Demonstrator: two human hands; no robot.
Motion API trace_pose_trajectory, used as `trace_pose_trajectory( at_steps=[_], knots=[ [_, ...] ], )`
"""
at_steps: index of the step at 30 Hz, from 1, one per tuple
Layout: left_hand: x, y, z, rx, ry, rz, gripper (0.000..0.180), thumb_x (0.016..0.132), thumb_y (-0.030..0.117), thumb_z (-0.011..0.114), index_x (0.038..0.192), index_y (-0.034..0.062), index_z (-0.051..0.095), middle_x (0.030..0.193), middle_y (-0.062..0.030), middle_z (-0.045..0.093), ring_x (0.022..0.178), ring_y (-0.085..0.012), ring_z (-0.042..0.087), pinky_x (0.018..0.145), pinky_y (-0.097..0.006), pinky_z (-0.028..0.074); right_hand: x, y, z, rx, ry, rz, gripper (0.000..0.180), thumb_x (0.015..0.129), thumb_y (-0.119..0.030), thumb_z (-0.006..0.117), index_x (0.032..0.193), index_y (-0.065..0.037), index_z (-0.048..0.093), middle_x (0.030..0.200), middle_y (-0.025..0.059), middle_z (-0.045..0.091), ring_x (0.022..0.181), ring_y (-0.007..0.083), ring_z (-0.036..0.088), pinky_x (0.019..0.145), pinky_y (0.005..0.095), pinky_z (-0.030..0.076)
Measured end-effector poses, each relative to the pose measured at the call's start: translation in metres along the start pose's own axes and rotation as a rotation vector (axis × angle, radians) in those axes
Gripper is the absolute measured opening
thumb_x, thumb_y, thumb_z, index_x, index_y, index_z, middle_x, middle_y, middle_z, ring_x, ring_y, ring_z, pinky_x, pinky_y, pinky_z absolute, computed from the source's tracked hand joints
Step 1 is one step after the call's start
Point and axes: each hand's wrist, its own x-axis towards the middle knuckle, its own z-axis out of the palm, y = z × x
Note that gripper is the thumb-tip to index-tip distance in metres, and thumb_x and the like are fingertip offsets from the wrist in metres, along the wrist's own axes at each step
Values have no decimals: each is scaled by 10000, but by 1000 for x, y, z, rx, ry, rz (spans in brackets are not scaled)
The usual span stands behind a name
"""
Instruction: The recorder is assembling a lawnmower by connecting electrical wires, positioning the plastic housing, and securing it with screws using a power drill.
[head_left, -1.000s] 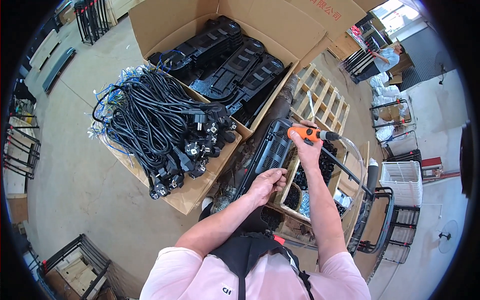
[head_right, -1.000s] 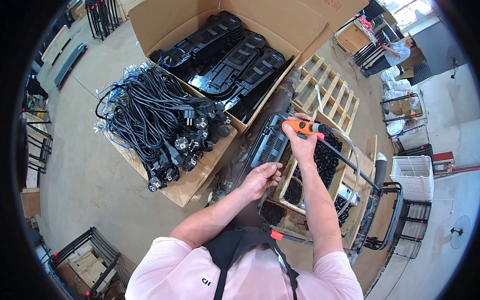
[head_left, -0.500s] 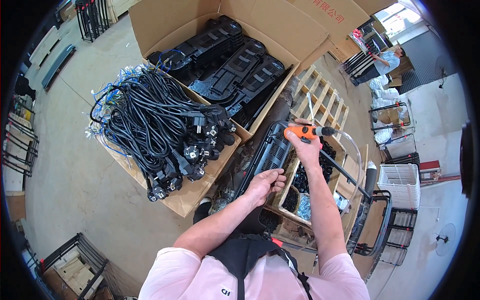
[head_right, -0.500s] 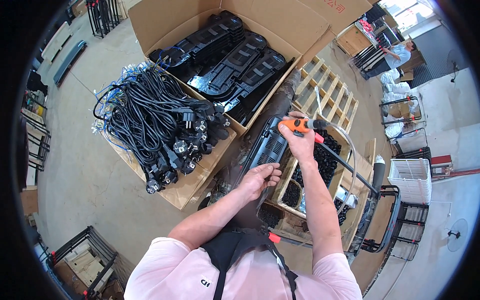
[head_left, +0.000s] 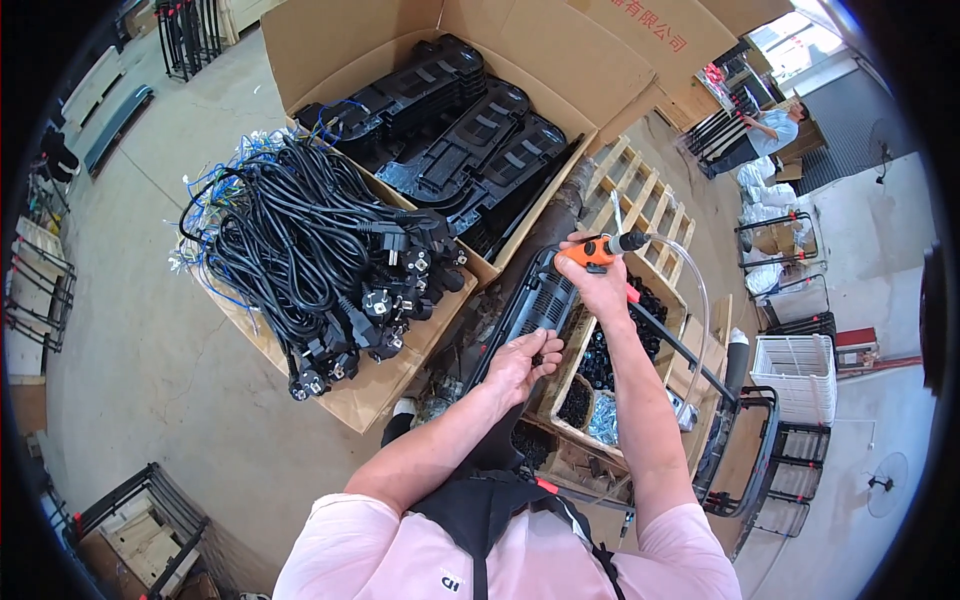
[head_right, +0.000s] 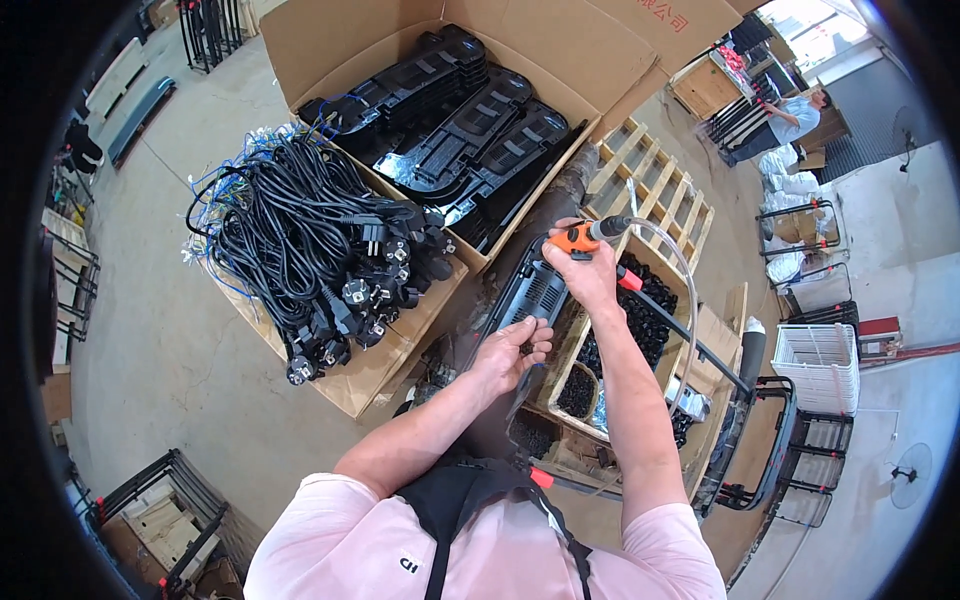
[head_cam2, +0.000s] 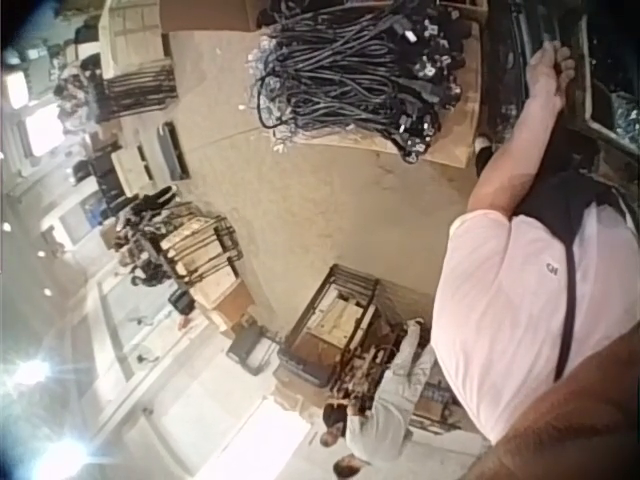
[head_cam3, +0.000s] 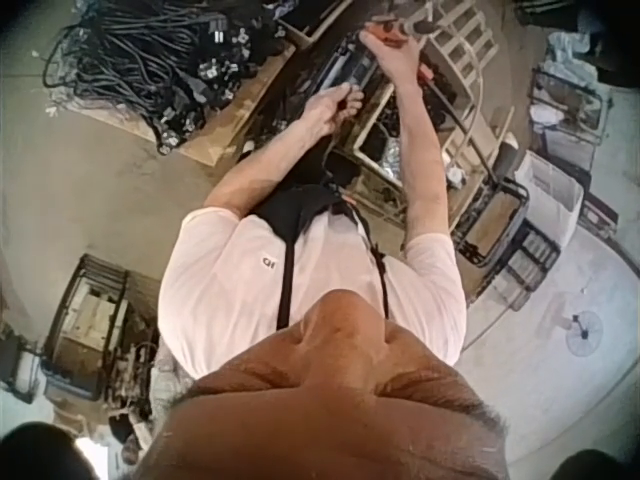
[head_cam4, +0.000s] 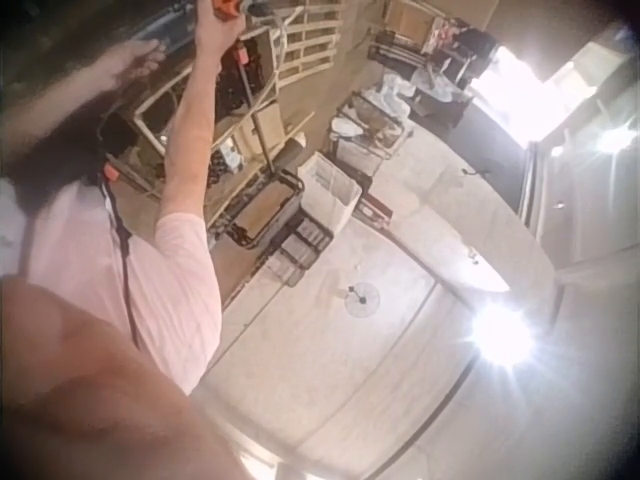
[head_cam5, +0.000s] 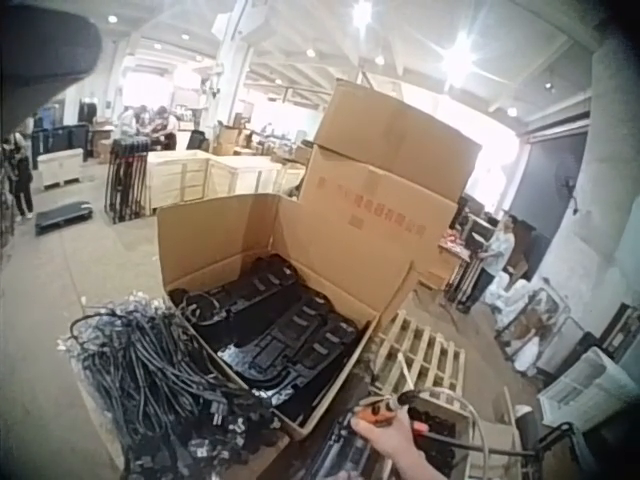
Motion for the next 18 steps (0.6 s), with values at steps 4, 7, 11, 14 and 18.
trace_pose_trajectory(
  at_steps=[4, 7, 11, 14, 18],
  knots=[
    [1, 5, 2, -14, 58, 23, 294, 1078, 303, 642, 1202, 41, 688, 991, -57, 746, 806, -153, 716, 704, -274, 624, 1, 2, 2, -42, 0, 6, 432, 828, -100, 849, 1211, -7, 671, 1149, 118, 755, 1039, 178, 720, 967, 336, 579],
    [5, 6, 5, -34, 62, 42, 276, 1088, 290, 624, 1195, 44, 691, 969, -49, 740, 806, -156, 718, 704, -280, 626, 1, 5, -1, -10, 20, 0, 447, 824, -196, 854, 1212, -35, 701, 1092, 68, 770, 1007, 158, 713, 954, 323, 564],
    [12, 7, 3, -84, 50, 44, 265, 1103, 267, 594, 1220, 47, 684, 962, -44, 739, 809, -161, 720, 709, -291, 628, -7, -3, -1, -28, 77, -44, 491, 828, -158, 855, 1268, -29, 681, 1145, 90, 765, 1040, 163, 707, 962, 320, 563],
    [14, 14, -5, -135, 64, 90, 274, 1106, 270, 588, 1254, 54, 670, 963, -37, 730, 801, -153, 707, 718, -291, 627, -51, 1, -2, 203, 82, -56, 515, 854, -90, 840, 1314, 12, 631, 1206, 131, 755, 1111, 195, 709, 1009, 362, 566],
    [7, 19, -2, -238, 63, 88, 252, 1112, 295, 580, 1201, 76, 667, 931, -15, 679, 802, -144, 680, 725, -290, 611, -108, -20, -14, 339, 131, 9, 544, 873, -60, 819, 1357, 22, 583, 1262, 191, 729, 1156, 238, 701, 1057, 395, 549]
  ],
)
